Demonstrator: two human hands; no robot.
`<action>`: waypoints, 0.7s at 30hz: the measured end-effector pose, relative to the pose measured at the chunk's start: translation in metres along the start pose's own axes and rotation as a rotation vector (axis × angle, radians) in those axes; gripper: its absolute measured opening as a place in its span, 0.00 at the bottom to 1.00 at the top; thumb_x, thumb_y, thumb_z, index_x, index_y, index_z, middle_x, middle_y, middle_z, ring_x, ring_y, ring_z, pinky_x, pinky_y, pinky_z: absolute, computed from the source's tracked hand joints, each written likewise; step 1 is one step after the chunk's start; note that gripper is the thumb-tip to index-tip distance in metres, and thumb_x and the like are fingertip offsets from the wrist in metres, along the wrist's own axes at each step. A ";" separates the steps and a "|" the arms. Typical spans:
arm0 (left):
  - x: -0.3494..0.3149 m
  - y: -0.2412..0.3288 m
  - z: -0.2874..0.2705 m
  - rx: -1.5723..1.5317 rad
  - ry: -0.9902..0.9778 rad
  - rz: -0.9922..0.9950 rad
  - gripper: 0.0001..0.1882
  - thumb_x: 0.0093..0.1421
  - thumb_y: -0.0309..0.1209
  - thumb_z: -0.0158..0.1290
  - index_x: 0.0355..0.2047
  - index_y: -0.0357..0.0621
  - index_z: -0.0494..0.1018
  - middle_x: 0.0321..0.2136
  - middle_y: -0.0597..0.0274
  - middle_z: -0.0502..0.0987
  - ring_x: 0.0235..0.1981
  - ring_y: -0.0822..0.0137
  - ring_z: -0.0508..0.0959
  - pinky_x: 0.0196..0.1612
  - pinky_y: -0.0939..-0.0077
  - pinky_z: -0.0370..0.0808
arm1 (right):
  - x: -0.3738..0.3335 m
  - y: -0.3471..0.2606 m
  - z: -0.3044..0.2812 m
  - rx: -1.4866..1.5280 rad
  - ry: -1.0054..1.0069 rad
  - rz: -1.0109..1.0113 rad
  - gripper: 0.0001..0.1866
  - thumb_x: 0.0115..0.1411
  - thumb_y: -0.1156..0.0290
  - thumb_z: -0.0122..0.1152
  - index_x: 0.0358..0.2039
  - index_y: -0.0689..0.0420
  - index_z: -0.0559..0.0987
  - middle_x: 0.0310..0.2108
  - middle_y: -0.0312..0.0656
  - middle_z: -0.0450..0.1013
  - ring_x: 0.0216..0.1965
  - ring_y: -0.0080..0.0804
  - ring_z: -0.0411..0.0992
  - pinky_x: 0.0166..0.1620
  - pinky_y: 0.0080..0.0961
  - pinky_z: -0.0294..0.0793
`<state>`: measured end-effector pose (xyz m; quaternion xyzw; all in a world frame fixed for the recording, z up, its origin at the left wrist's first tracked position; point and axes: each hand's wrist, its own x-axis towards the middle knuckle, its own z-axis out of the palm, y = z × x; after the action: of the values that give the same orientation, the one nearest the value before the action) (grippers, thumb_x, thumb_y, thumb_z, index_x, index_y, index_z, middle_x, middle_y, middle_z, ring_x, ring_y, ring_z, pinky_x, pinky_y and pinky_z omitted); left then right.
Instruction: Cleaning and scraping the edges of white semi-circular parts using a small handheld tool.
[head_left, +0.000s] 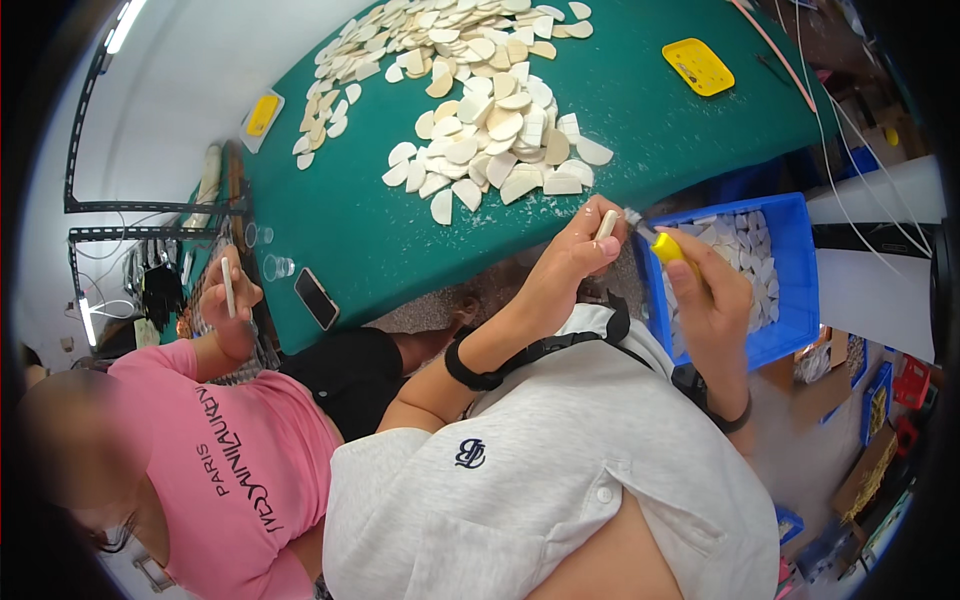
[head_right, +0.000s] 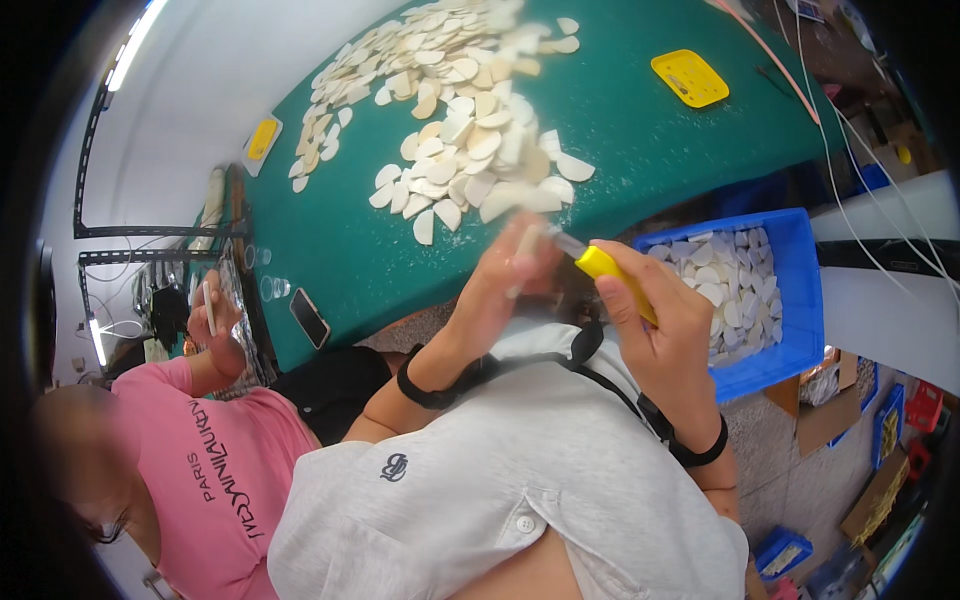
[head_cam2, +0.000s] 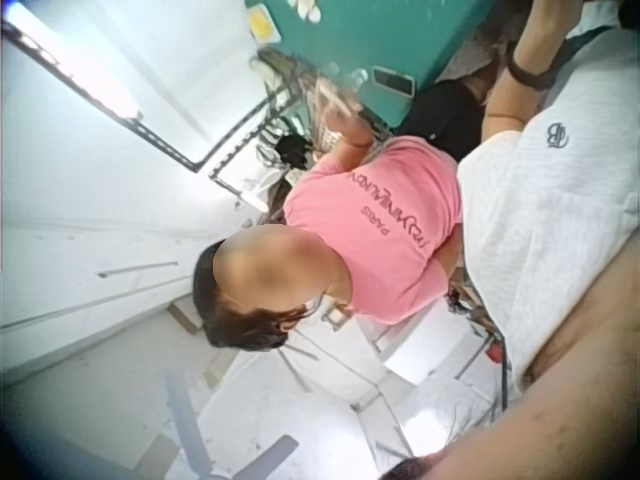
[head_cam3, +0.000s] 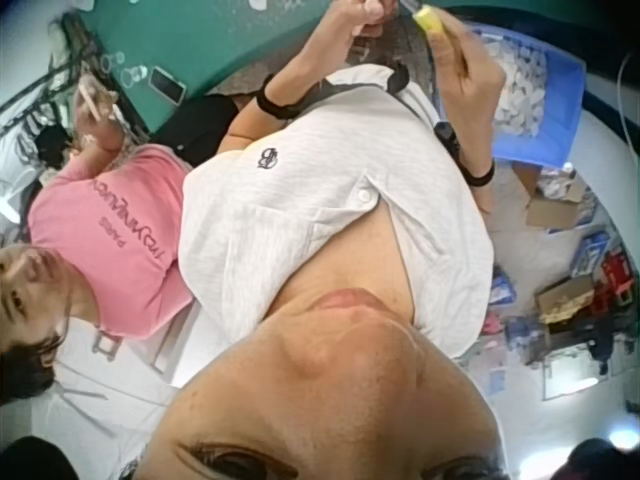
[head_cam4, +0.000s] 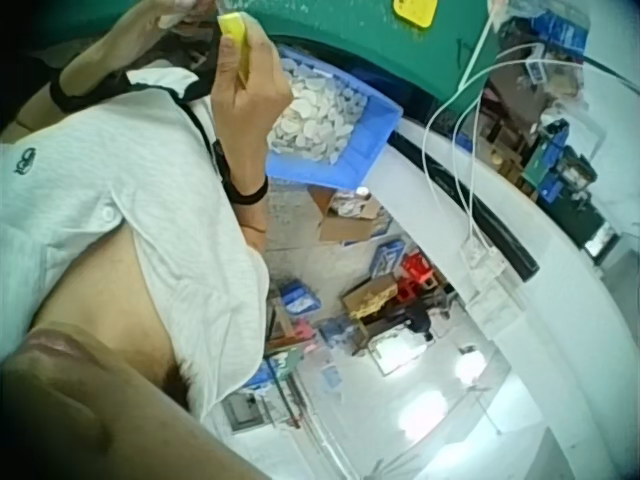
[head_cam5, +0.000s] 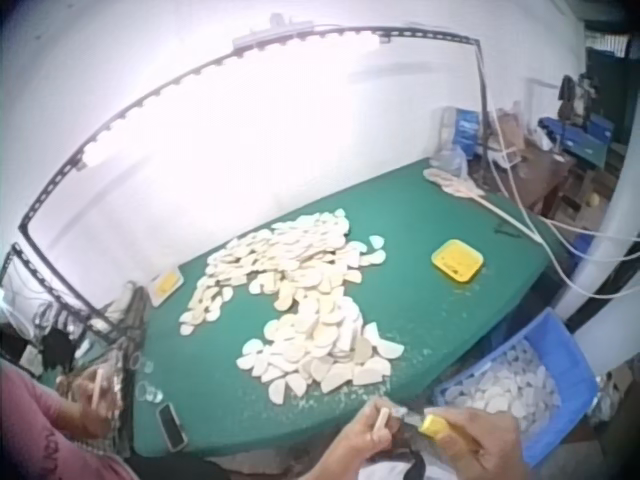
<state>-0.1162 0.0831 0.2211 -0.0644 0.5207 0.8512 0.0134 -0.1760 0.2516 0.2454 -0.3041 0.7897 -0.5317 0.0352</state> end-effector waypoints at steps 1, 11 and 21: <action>-0.001 0.002 0.001 0.051 0.010 0.008 0.15 0.58 0.42 0.45 0.36 0.45 0.61 0.28 0.71 0.56 0.29 0.78 0.56 0.33 0.85 0.55 | 0.001 -0.001 0.000 -0.029 -0.027 -0.038 0.11 0.60 0.71 0.57 0.42 0.60 0.78 0.25 0.43 0.74 0.21 0.24 0.69 0.25 0.19 0.66; 0.001 -0.012 -0.001 0.452 0.131 0.268 0.17 0.59 0.42 0.55 0.32 0.41 0.65 0.22 0.65 0.63 0.23 0.75 0.63 0.26 0.79 0.62 | 0.002 -0.001 -0.005 -0.205 -0.068 -0.181 0.13 0.57 0.69 0.60 0.43 0.56 0.79 0.19 0.39 0.70 0.15 0.29 0.68 0.19 0.23 0.63; 0.003 -0.021 -0.003 0.539 0.230 0.305 0.18 0.58 0.40 0.56 0.24 0.38 0.65 0.19 0.61 0.62 0.21 0.68 0.61 0.25 0.75 0.61 | 0.000 0.003 0.003 -0.385 0.022 -0.217 0.14 0.56 0.67 0.61 0.43 0.55 0.79 0.17 0.38 0.67 0.14 0.28 0.64 0.18 0.24 0.61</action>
<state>-0.1174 0.0897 0.2007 -0.0757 0.7291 0.6619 -0.1566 -0.1758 0.2503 0.2418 -0.3827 0.8396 -0.3750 -0.0893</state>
